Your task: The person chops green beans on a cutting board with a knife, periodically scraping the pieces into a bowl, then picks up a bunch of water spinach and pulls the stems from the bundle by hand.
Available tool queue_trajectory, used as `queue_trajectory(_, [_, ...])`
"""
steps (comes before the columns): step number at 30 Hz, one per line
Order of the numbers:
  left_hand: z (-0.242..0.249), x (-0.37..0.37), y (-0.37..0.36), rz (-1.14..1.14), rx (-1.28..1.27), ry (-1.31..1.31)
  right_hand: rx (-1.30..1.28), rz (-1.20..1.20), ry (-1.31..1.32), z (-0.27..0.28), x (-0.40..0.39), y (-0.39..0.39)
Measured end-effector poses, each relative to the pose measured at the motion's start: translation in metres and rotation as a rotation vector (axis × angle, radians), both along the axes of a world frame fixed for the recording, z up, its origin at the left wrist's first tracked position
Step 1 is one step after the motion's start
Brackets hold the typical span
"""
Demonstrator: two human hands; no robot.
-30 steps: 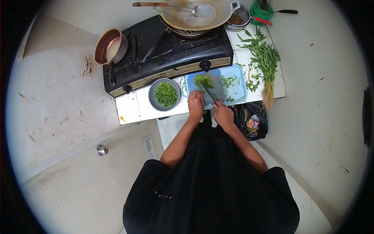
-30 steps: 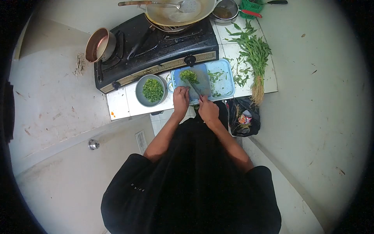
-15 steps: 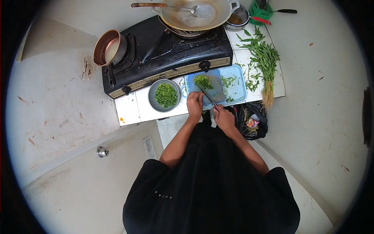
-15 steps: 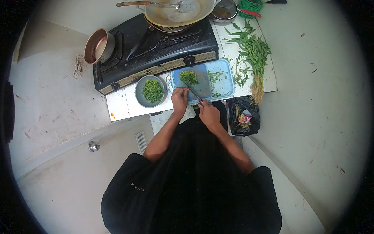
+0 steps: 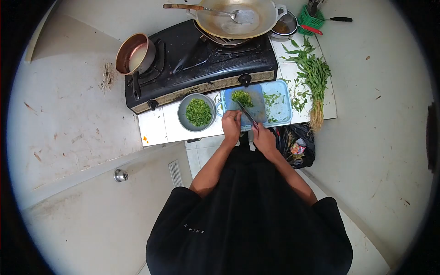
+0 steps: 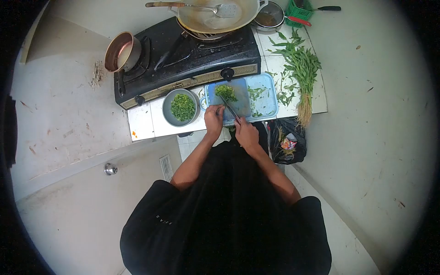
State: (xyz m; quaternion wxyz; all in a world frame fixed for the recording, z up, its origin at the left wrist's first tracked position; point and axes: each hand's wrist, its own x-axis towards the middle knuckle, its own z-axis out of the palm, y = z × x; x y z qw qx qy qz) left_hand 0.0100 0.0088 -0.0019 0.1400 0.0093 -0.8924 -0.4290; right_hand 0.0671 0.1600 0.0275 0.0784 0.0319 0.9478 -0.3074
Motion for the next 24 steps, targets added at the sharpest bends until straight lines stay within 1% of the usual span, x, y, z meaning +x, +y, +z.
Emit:
queue_trajectory(4, [-0.001, 0.001, -0.001, -0.012, 0.012, -0.028, -0.014, -0.001, -0.044, 0.004, 0.006, 0.003])
queue_trajectory(7, [-0.004, 0.001, -0.003, -0.014, 0.005, -0.051, 0.026, 0.018, -0.09, 0.001, 0.003, 0.004])
queue_trajectory(10, [-0.005, 0.003, -0.003, -0.058, 0.002, -0.027, 0.08, 0.048, -0.034, -0.007, -0.001, 0.005])
queue_trajectory(12, [-0.004, 0.003, 0.001, -0.035, -0.045, -0.034, 0.085, 0.025, 0.012, -0.01, -0.008, -0.003])
queue_trajectory(14, [-0.001, 0.005, 0.004, -0.029, -0.058, -0.024, 0.087, 0.023, 0.005, -0.01, -0.013, -0.009])
queue_trajectory(16, [-0.002, 0.005, 0.001, -0.024, -0.079, -0.018, 0.082, 0.019, -0.005, -0.009, -0.014, -0.012])
queue_trajectory(18, [-0.002, 0.003, 0.002, -0.025, -0.063, -0.028, -0.005, 0.016, 0.013, -0.006, -0.012, -0.003])
queue_trajectory(24, [0.0, 0.002, -0.001, 0.001, -0.028, -0.078, 0.023, 0.064, -0.052, -0.005, -0.002, 0.006])
